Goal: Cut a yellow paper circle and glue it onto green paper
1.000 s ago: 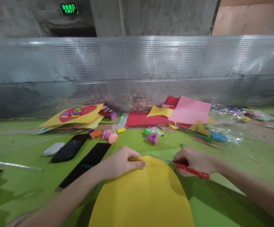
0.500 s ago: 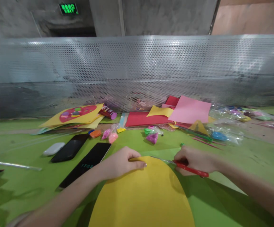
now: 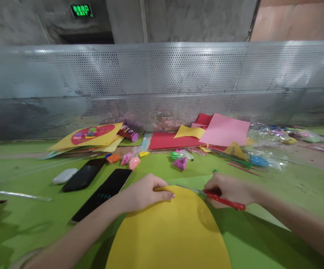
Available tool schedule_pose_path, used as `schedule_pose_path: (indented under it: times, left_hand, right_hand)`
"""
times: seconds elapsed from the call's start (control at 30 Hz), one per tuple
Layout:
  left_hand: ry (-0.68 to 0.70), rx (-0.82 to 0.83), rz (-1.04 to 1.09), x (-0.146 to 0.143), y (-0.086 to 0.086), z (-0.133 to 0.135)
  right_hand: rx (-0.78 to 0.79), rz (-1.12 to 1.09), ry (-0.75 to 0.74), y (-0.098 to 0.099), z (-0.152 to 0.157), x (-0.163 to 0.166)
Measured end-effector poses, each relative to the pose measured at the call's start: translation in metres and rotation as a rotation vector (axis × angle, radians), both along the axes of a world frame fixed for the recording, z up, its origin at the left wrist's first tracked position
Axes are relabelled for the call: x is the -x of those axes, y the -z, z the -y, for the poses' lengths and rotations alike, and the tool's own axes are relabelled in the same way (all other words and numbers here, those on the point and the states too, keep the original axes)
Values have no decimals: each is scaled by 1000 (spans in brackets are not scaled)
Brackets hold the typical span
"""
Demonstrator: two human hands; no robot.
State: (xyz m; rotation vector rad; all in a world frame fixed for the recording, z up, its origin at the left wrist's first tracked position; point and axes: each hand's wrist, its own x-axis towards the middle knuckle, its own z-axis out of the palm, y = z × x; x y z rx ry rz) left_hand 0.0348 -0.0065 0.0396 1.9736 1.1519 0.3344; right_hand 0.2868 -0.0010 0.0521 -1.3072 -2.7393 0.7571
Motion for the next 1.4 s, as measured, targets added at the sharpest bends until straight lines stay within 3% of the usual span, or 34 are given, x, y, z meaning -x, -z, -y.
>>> schedule_pose_path:
  times: [1.4]
  left_hand:
    - [39, 61, 9, -2, 3, 3]
  right_hand:
    - [-31, 29, -41, 0, 4, 6]
